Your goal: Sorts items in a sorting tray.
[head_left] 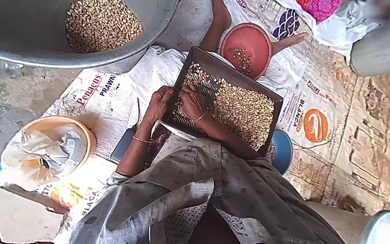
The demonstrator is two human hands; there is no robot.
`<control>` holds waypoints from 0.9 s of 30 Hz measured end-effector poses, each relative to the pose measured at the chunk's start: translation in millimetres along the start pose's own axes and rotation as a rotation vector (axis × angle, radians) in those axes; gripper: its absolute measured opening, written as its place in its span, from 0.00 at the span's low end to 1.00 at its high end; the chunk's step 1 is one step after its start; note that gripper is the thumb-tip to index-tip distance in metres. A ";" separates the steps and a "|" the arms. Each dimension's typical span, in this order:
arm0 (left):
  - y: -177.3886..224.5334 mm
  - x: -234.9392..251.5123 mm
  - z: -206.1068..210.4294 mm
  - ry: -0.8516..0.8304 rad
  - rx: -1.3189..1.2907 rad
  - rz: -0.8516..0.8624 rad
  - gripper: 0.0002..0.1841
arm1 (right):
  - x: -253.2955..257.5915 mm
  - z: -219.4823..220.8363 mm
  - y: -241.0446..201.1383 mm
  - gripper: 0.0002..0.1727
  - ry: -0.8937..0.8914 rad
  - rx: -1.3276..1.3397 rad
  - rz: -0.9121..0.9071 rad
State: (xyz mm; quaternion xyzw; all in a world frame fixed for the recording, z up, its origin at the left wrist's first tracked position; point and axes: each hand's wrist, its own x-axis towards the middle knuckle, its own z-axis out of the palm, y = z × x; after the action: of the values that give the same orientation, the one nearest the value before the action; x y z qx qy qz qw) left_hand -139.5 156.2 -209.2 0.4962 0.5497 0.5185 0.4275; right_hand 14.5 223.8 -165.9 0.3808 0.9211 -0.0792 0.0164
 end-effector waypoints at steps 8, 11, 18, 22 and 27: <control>-1.3 1.1 0.4 0.005 -0.055 -0.014 0.19 | 13.4 -10.7 61.7 0.09 0.599 1.033 0.232; -1.8 1.9 0.6 0.000 -0.053 -0.008 0.19 | 23.4 -44.8 83.9 0.14 0.808 1.494 0.485; -1.2 0.9 0.5 0.001 -0.027 -0.010 0.19 | 34.0 17.8 61.0 0.27 0.224 0.248 -0.039; 0.3 0.0 -0.1 0.001 -0.023 -0.011 0.19 | 26.1 -2.3 75.3 0.14 0.076 0.117 0.104; -1.6 2.0 1.3 0.002 -0.030 -0.002 0.18 | 0.8 -34.7 96.1 0.09 -0.218 0.395 0.161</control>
State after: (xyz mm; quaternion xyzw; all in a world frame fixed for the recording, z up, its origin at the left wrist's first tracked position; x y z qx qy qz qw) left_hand -138.6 158.4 -210.8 0.4887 0.5428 0.5267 0.4349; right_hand 82.7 296.9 -144.5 0.4378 0.8473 -0.2970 0.0475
